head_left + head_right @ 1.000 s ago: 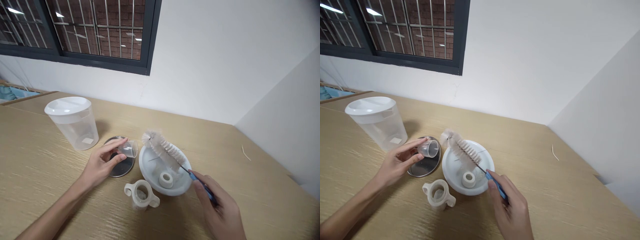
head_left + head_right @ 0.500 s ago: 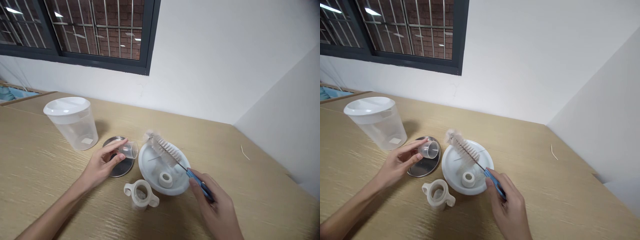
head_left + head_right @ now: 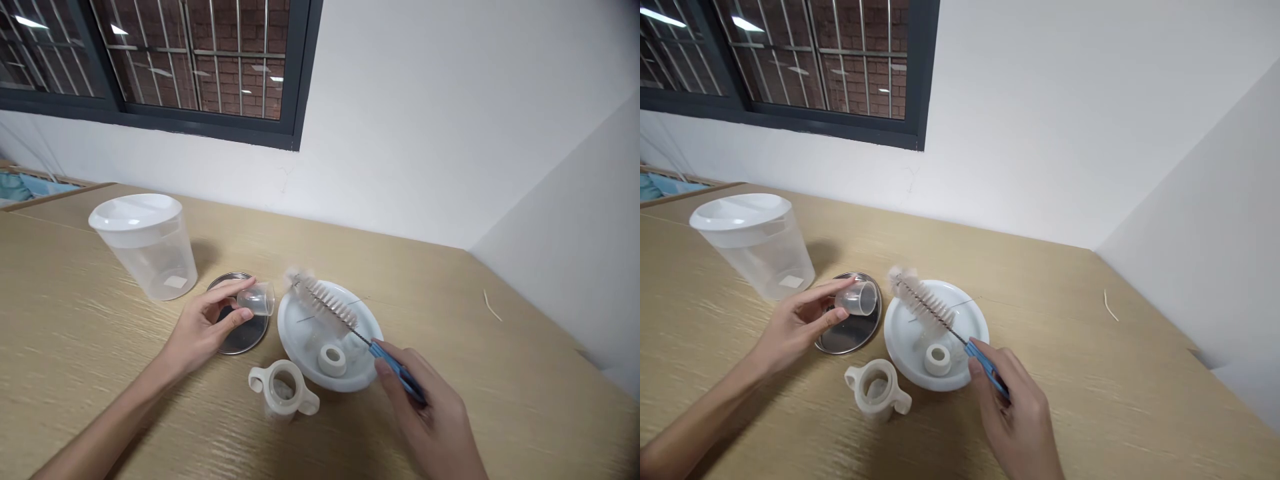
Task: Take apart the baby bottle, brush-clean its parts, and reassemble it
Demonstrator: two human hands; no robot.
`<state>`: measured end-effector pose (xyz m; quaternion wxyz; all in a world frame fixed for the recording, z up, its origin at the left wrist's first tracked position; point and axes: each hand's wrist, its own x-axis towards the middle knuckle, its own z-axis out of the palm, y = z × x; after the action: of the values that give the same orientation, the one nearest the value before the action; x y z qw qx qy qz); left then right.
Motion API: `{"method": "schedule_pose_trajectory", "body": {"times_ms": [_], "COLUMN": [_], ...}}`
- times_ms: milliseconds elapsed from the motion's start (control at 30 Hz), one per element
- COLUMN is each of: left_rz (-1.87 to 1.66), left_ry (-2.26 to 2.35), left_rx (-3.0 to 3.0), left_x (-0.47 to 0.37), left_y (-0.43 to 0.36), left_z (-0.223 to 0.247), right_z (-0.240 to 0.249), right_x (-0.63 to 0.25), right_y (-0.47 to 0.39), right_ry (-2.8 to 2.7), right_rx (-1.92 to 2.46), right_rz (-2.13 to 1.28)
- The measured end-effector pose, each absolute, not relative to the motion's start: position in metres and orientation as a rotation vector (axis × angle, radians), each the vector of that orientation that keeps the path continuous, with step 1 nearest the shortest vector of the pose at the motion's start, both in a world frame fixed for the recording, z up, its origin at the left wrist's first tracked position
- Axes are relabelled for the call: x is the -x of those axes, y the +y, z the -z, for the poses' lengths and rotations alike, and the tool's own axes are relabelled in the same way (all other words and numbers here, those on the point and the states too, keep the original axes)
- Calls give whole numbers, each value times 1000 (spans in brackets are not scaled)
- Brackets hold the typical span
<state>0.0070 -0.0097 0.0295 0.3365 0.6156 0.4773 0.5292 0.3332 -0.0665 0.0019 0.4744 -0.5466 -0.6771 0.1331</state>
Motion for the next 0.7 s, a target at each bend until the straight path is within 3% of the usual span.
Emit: {"method": "schedule_pose_trajectory", "body": {"times_ms": [400,700], "left_rz": [-1429,-1425], "left_ry": [1180,1124], "left_rx": [-1624,-1505], "left_x": [-8,-12], "left_y": [-7,-9], "left_z": [-28,-28], "right_z": [-6,-2], "right_x": [-329,-343], "right_y": [-74,-64], "right_ry": [-1687,-1675], "right_rx": [1248,1352], "right_rz": [-412,-293]}}
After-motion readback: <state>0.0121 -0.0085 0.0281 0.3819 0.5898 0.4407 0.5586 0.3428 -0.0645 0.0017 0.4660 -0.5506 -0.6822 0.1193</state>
